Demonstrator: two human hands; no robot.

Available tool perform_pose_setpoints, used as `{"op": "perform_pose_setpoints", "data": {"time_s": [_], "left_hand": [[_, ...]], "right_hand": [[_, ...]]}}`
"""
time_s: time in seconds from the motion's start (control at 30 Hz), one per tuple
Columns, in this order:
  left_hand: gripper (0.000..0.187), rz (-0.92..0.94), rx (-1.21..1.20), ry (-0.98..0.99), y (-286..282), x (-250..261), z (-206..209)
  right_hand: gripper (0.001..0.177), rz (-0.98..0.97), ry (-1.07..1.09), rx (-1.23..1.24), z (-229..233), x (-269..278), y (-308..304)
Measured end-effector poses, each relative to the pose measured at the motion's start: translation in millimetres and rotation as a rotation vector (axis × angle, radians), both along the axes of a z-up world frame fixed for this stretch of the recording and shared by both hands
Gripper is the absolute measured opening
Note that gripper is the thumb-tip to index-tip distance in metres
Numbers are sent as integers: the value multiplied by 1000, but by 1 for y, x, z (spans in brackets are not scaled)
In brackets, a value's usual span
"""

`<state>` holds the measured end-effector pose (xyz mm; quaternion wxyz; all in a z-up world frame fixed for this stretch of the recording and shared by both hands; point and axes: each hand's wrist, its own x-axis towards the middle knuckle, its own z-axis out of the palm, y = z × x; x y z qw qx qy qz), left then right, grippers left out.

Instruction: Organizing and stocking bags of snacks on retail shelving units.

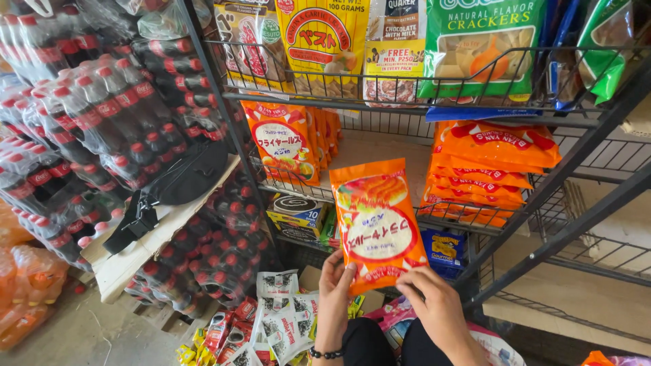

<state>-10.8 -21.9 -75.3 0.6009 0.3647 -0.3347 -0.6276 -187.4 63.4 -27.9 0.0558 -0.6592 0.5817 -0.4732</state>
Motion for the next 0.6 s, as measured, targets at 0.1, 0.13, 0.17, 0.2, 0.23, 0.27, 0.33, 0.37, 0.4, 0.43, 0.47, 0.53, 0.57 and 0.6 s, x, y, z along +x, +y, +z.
{"op": "perform_pose_setpoints", "data": {"time_s": [0.1, 0.13, 0.17, 0.2, 0.23, 0.27, 0.33, 0.37, 0.4, 0.43, 0.47, 0.53, 0.57, 0.6], "left_hand": [[46, -161, -10, 93, 0, 2, -14], [47, -203, -5, 75, 2, 3, -15], [48, -246, 1, 58, 4, 4, -15], [48, -248, 7, 57, 6, 1, -18], [47, -257, 12, 56, 5, -1, -21], [47, -265, 18, 55, 5, -3, -23], [45, -265, 27, 98, 9, -5, -30], [44, -267, 31, 142, 11, -7, -33], [44, -270, 35, 142, 12, -6, -35], [42, -273, 61, 174, 14, -7, -37], [40, -275, 87, 207, 16, -7, -38], [38, -305, 77, 181, 18, -4, -44], [37, -334, 69, 153, 19, -2, -47], [37, -332, 68, 153, 19, 0, -53]], "right_hand": [[13, 8, -75, 33, -15, -5, 13], [12, 18, -52, 31, -20, -8, 16], [11, 27, -28, 29, -24, -10, 19], [11, 25, -30, 34, -27, -16, 22], [10, 23, -165, 138, -29, -23, 23], [9, 20, -301, 241, -31, -30, 24], [12, -113, -329, 257, -20, -44, 23], [15, -249, -354, 267, -14, -52, 24], [15, -253, -355, 270, -22, -60, 17], [24, -153, -485, 251, -29, -68, 10], [34, -53, -613, 230, -36, -77, 4], [43, 19, -863, 397, -30, -71, 3], [51, 92, -1113, 567, -27, -68, 2], [51, 95, -1112, 568, -42, -69, -4]]}}
